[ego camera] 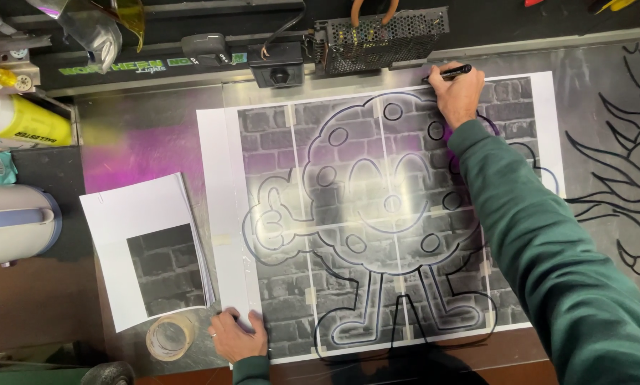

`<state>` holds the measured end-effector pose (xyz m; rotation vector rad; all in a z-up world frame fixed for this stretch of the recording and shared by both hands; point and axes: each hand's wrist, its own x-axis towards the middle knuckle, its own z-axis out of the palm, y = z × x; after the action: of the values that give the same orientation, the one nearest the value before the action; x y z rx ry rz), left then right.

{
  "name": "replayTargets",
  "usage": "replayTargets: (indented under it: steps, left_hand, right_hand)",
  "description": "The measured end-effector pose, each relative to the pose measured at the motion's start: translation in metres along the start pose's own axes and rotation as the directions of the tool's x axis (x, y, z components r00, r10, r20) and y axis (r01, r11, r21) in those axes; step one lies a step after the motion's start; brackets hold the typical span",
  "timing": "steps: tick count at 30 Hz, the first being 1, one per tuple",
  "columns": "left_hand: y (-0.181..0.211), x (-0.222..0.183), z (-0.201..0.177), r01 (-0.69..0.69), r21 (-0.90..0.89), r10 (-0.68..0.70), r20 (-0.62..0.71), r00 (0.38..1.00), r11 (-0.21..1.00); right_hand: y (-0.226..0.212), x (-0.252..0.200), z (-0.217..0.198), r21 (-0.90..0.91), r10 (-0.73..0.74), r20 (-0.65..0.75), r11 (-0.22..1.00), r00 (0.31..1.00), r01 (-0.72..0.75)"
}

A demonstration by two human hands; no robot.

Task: Trace a cartoon character design from a template onto a metal sheet using a marker.

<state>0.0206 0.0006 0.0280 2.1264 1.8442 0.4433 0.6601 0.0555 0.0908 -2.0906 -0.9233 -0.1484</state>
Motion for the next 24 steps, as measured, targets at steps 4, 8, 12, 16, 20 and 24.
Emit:
replayTargets:
  steps: [4,8,12,16,20,24]
  left_hand:
    - [0.002,0.001,-0.001,-0.001,0.008,0.001,-0.007,1.0,1.0]
    - [0.004,0.001,-0.004,0.0,-0.021,0.0,-0.011,1.0,1.0]
    - [0.006,0.003,-0.005,0.008,-0.027,-0.008,-0.005,1.0,1.0]
    - [0.007,0.003,-0.006,0.012,-0.023,-0.012,0.002,1.0,1.0]
    - [0.008,0.004,-0.008,-0.003,-0.045,0.003,-0.002,1.0,0.999]
    - [0.009,0.005,-0.01,-0.011,-0.069,0.012,0.01,1.0,0.998]
  right_hand:
    - [-0.004,0.001,0.009,-0.019,-0.006,-0.001,1.0,1.0,0.006]
    - [-0.001,0.0,0.021,0.004,-0.054,-0.013,0.999,0.998,0.054]
    - [-0.004,0.001,0.031,-0.009,-0.078,-0.006,0.997,0.997,0.078]
    - [-0.017,-0.002,0.042,-0.039,-0.063,0.015,0.997,0.998,0.064]
    - [-0.038,-0.007,0.052,0.049,-0.141,0.015,0.989,0.99,0.14]
    - [-0.061,-0.011,0.06,0.099,-0.203,0.031,0.975,0.979,0.199]
